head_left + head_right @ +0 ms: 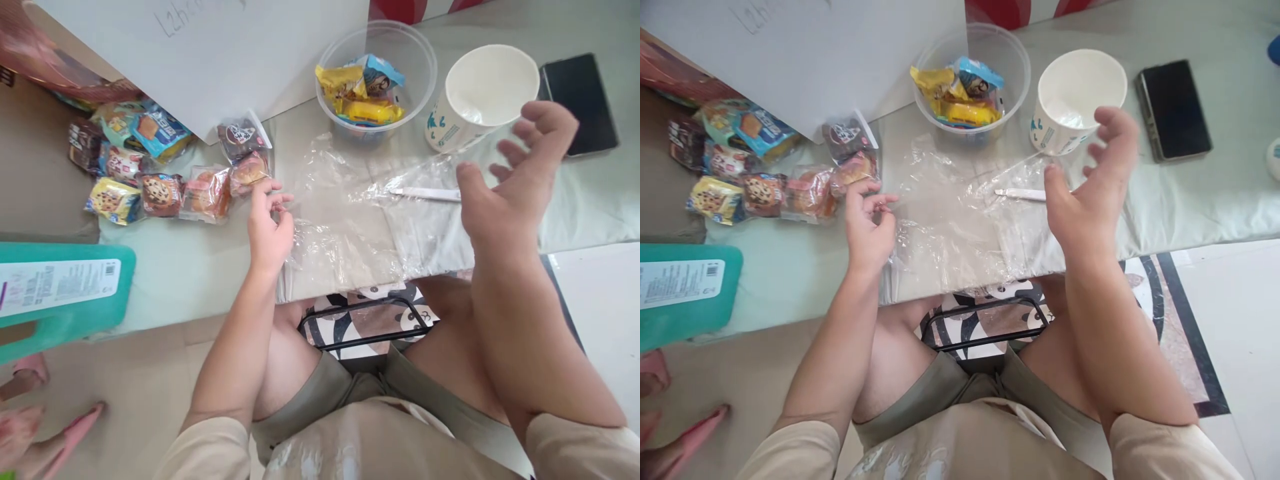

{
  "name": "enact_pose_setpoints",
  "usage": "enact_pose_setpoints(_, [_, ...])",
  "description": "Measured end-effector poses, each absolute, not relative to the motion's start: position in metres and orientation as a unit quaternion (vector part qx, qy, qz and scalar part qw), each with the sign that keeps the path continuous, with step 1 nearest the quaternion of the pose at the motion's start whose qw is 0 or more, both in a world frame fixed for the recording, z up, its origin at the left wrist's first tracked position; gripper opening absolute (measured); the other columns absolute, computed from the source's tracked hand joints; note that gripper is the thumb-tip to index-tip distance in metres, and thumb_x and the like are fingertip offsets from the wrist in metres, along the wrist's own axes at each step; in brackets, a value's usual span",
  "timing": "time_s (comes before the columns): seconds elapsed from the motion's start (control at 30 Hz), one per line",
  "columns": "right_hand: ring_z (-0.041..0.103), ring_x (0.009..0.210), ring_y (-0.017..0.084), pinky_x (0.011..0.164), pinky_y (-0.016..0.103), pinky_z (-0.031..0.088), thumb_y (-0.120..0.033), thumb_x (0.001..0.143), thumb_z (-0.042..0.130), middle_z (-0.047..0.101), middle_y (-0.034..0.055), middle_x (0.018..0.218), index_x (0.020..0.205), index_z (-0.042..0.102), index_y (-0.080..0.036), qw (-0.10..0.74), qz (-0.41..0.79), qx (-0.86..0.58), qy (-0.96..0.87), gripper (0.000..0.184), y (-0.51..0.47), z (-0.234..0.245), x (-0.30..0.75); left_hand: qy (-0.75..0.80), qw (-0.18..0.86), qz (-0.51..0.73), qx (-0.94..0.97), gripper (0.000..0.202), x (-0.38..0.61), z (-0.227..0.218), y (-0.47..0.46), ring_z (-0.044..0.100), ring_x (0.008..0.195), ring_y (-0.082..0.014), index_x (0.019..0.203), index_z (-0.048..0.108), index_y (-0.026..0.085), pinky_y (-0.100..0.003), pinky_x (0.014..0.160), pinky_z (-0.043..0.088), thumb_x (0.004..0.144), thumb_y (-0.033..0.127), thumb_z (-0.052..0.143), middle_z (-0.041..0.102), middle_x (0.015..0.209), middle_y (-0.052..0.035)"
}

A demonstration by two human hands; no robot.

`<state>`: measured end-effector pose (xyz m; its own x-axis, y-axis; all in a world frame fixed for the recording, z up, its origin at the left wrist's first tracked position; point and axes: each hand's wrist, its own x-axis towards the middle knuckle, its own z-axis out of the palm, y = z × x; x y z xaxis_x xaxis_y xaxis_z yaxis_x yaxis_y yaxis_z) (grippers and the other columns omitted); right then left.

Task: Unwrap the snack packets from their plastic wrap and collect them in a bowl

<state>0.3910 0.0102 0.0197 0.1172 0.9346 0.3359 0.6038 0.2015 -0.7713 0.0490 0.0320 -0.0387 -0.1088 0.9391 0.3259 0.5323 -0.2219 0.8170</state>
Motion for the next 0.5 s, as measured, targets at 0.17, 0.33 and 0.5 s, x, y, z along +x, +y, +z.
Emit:
enact_pose_setpoints(0.17, [0.064, 0.127, 0.032, 0.089, 0.047, 0.063, -0.037, 0.089, 0.070, 0.066, 0.0037, 0.135, 0.134, 0.058, -0.042, 0.257, 0.327, -0.479, -0.773, 0.047, 0.008, 0.042, 0.374, 0.582, 0.199, 0.487, 0.620, 0.042, 0.049, -0.040, 0.039, 0.074, 0.098, -0.0152, 0.110, 0.051, 0.024, -0.030, 0.083, 0.054, 0.077, -0.002, 0.052, 0.068, 0.103, -0.0013])
enact_pose_setpoints(0.33, [0.069, 0.115, 0.030, 0.090, 0.045, 0.061, -0.033, 0.087, 0.067, 0.073, 0.0052, 0.121, 0.127, 0.065, -0.034, 0.238, 0.366, -0.459, -0.774, 0.040, 0.004, 0.044, 0.337, 0.629, 0.190, 0.433, 0.617, 0.044, 0.047, -0.036, 0.043, 0.070, 0.103, -0.0178, 0.113, 0.053, 0.024, -0.033, 0.088, 0.055, 0.077, -0.001, 0.058, 0.068, 0.109, -0.0023])
enact_pose_setpoints(0.5, [0.072, 0.105, 0.027, 0.092, 0.044, 0.059, -0.025, 0.086, 0.060, 0.077, 0.0063, 0.111, 0.117, 0.070, -0.025, 0.231, 0.397, -0.473, -0.752, 0.033, -0.007, 0.022, 0.357, 0.616, 0.051, 0.409, 0.672, 0.035, 0.067, 0.001, 0.007, 0.064, 0.112, -0.0274, 0.105, 0.061, 0.026, -0.048, 0.105, 0.050, 0.078, 0.005, 0.066, 0.067, 0.111, -0.0059])
